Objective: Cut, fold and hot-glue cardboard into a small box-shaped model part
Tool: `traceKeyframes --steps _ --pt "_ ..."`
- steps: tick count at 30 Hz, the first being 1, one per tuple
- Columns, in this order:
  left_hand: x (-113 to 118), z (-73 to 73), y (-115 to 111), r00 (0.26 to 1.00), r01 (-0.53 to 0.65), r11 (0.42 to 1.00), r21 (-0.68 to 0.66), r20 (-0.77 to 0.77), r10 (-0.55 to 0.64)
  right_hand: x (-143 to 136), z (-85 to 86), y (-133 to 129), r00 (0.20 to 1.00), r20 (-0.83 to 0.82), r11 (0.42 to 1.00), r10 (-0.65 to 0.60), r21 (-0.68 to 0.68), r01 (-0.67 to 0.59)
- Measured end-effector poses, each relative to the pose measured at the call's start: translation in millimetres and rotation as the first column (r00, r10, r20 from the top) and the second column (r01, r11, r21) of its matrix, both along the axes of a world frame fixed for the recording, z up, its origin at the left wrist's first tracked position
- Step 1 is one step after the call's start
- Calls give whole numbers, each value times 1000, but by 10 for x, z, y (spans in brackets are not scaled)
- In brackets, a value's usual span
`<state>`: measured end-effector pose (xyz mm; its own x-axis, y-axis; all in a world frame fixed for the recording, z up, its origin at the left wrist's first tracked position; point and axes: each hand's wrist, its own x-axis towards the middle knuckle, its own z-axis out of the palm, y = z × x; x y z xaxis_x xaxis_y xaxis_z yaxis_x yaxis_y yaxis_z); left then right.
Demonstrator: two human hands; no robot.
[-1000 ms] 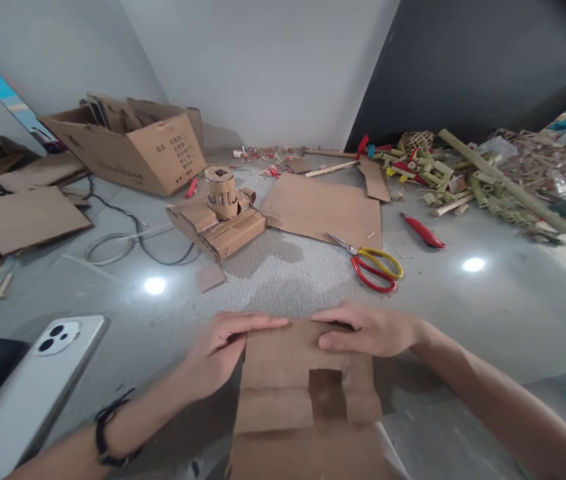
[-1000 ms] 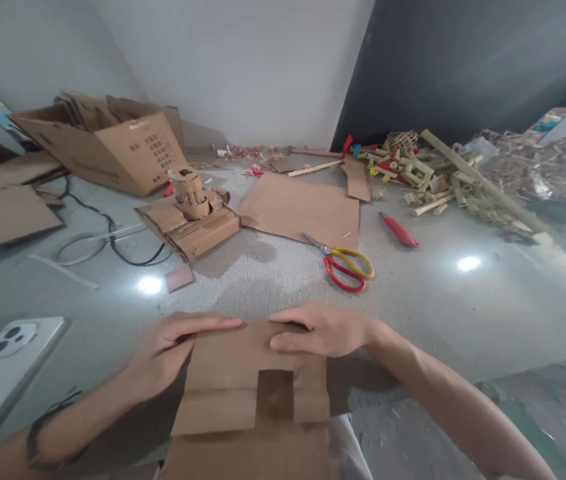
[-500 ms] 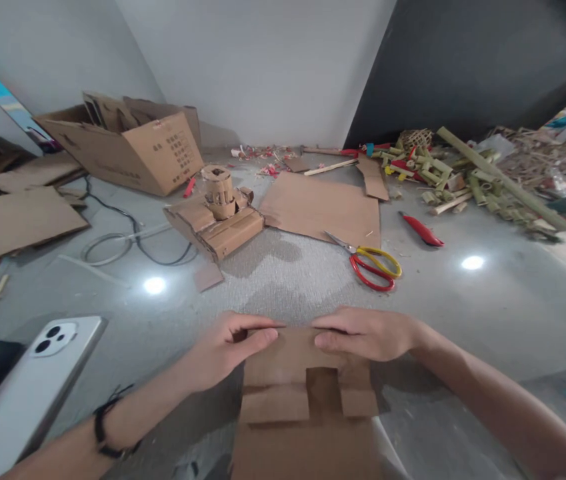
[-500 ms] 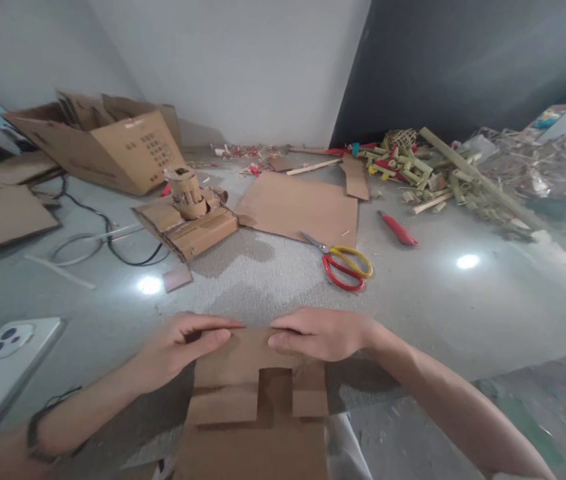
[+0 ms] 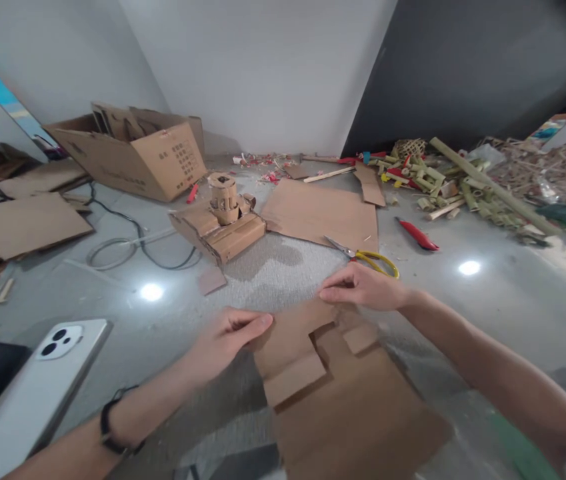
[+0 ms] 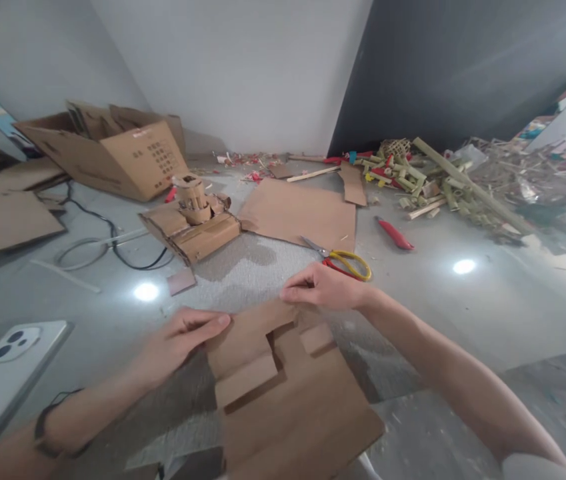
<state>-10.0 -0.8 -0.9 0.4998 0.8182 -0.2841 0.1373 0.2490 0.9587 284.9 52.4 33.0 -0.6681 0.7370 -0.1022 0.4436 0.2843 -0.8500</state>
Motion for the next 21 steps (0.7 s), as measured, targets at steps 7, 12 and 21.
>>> traceKeyframes --steps 7,12,21 --pt "48 38 -82 1000 17 991 132 7 -18 -319 263 260 971 86 975 222 10 -224" --pt "58 -2 -46 993 -114 989 95 14 113 -218 226 341 994 93 997 65 22 -68" --pt "6 -42 12 912 -403 915 -12 75 403 262 281 -297 773 -266 696 -576 339 634"
